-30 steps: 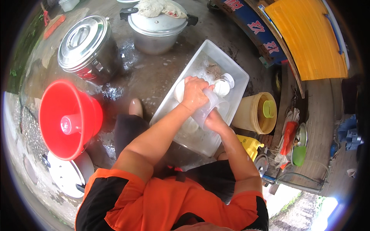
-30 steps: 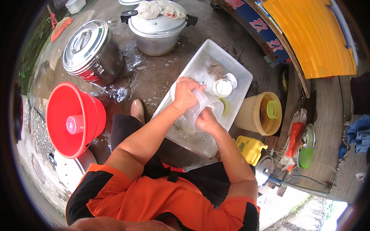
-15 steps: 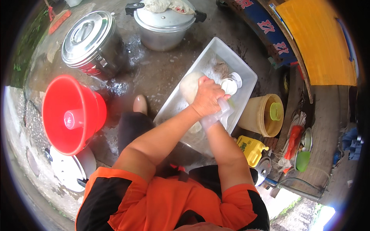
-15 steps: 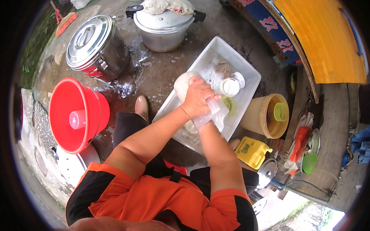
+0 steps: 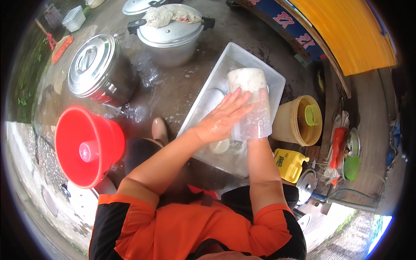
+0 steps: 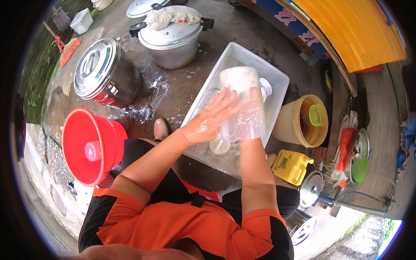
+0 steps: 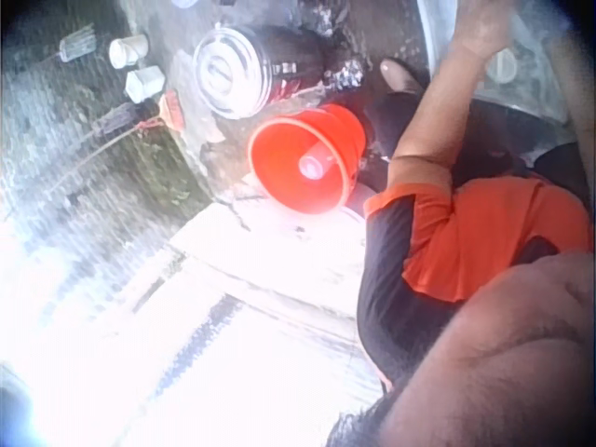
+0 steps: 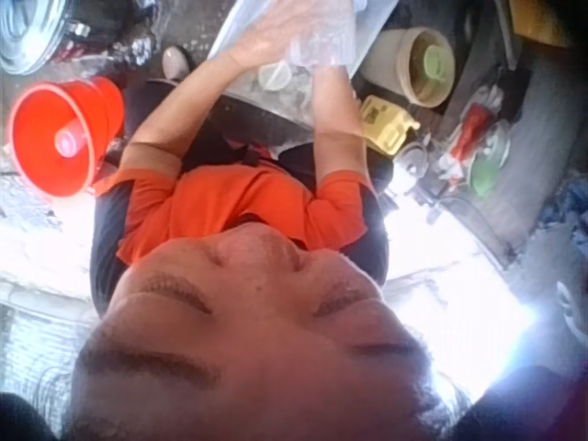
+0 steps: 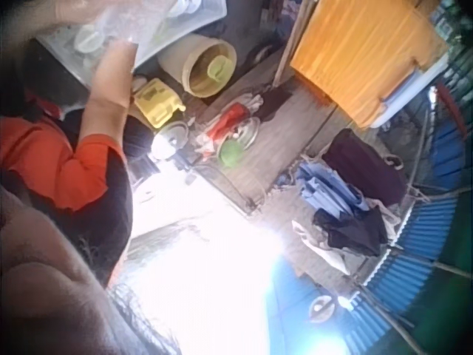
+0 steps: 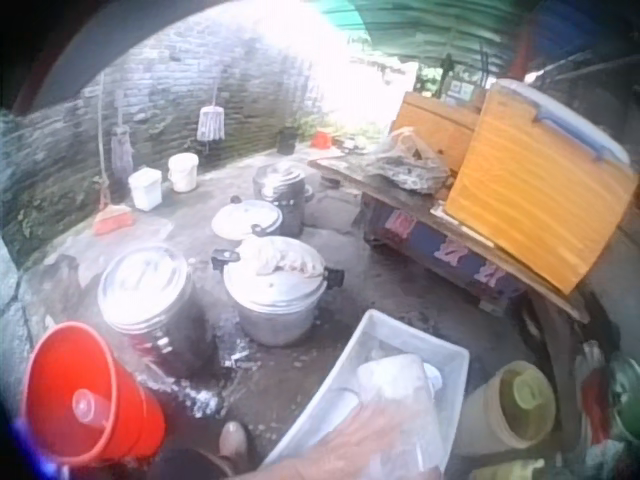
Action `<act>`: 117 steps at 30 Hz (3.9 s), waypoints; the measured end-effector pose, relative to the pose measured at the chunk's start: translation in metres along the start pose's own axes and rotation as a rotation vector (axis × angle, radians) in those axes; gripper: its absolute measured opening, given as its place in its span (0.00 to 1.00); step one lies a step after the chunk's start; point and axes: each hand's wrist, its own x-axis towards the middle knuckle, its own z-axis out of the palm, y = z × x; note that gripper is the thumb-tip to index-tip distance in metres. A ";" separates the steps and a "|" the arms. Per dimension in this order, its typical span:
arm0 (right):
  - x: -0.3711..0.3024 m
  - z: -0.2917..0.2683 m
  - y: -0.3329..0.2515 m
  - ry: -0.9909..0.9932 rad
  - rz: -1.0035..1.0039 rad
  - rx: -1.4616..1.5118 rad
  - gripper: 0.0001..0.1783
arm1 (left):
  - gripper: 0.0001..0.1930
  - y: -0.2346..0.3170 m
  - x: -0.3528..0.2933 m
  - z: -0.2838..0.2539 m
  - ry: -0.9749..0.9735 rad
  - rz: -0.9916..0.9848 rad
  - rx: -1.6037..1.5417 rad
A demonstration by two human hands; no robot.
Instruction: The person washes a large plastic pitcher, a cloth, a ladle, and a green bowl in a basin of soapy water by hand, then places the pitcher into a red bucket.
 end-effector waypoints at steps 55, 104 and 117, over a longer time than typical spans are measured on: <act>-0.038 -0.213 0.057 0.082 0.185 0.114 0.37 | 0.26 -0.081 0.005 0.109 0.069 -0.950 -0.942; 0.002 -0.262 0.096 0.195 -0.052 -1.746 0.29 | 0.26 -0.051 0.013 0.047 -0.046 -1.157 -1.411; -0.051 -0.327 0.200 0.247 0.537 -1.203 0.32 | 0.26 -0.064 0.027 0.053 -0.055 -0.974 -1.606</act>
